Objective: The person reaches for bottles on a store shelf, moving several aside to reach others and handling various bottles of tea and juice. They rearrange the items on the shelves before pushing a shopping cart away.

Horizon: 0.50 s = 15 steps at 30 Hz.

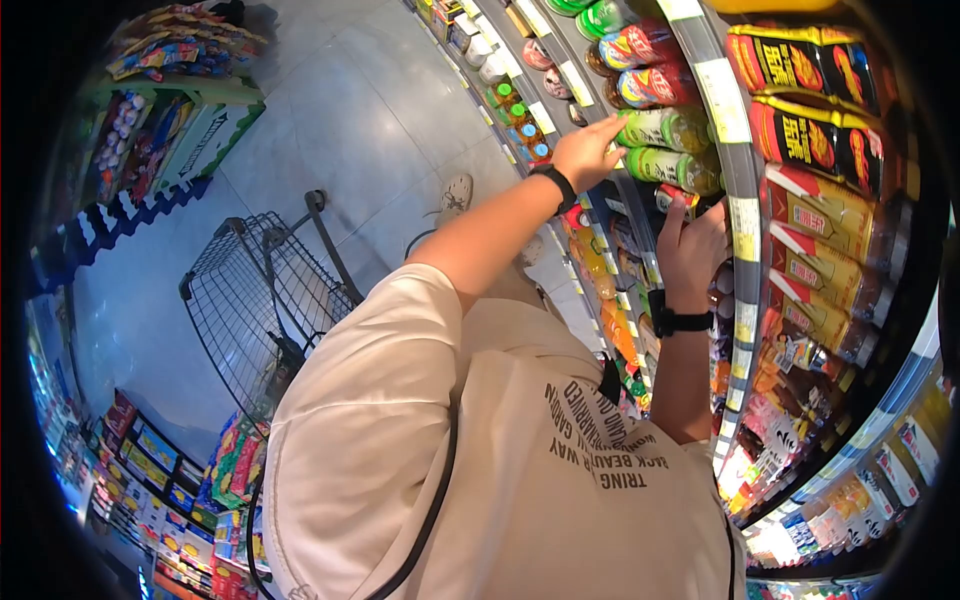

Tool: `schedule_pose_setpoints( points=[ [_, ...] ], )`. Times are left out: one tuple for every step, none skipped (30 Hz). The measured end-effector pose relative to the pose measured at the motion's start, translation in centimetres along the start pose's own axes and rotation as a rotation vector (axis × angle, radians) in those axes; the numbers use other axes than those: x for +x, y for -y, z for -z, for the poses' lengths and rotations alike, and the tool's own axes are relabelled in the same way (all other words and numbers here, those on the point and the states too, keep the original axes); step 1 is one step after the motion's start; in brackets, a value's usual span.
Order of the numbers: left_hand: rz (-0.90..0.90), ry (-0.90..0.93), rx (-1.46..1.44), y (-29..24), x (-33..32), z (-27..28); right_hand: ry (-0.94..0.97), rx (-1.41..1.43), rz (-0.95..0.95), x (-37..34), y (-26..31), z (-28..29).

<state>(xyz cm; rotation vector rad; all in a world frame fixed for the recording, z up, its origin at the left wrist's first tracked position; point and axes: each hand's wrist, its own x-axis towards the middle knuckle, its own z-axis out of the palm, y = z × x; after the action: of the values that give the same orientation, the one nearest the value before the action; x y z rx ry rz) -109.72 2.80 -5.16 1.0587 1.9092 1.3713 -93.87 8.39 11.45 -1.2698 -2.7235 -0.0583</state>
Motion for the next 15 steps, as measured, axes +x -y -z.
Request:
schedule_pose_setpoints(
  points=[
    [0.0, 0.01, -0.009, -0.1, -0.3, 0.3, -0.045, -0.068, 0.048, -0.1, 0.2, -0.3],
    [0.001, 0.023, -0.019, -0.1, -0.8, 0.5, -0.04, -0.039, 0.048, 0.2, 0.8, -0.3],
    [0.002, 0.038, -0.029, 0.1, -1.1, 0.5, -0.034, -0.011, 0.046, 0.5, 1.5, -0.2],
    [-0.028, -0.023, -0.063, 0.6, -1.4, 0.2, -0.027, 0.016, 0.044, 0.9, 2.1, -0.1],
    [0.005, -0.015, -0.107, 0.4, -1.5, 0.7, -0.043, 0.046, 0.072, 1.6, 2.7, -0.1],
    [0.036, -0.006, -0.153, 0.3, -1.9, 1.3, -0.061, 0.075, 0.1, 2.5, 3.4, -0.3],
    [0.066, 0.004, -0.197, 0.2, -2.1, 1.9, -0.078, 0.105, 0.126, 3.4, 4.2, -0.2],
    [0.024, -0.073, -0.222, 0.4, -2.3, 2.0, 0.029, 0.131, 0.04, 4.4, 5.3, 0.3],
    [0.105, -0.061, -0.269, 0.5, -2.8, 2.5, 0.012, 0.073, 0.057, 4.5, 5.7, 0.3],
    [0.175, -0.052, -0.308, 0.5, -3.4, 3.3, -0.016, 0.021, 0.073, 4.9, 6.1, 0.1],
    [0.232, -0.051, -0.335, 0.8, -3.5, 4.7, -0.061, -0.02, 0.091, 5.7, 6.8, -0.3],
    [0.168, -0.147, -0.349, 2.7, -3.9, 4.9, -0.072, 0.019, 0.085, 5.7, 7.0, -0.9],
    [0.094, -0.244, -0.361, 5.5, -4.5, 4.7, 0.011, 0.041, 0.041, 5.6, 7.8, -0.4],
    [0.165, -0.271, -0.487, 7.4, -5.2, 5.8, -0.026, 0.032, 0.067, 5.6, 8.2, -0.5],
    [0.243, -0.289, -0.62, 9.3, -6.4, 7.0, -0.053, 0.016, 0.089, 5.6, 8.4, -0.7]
  ],
)
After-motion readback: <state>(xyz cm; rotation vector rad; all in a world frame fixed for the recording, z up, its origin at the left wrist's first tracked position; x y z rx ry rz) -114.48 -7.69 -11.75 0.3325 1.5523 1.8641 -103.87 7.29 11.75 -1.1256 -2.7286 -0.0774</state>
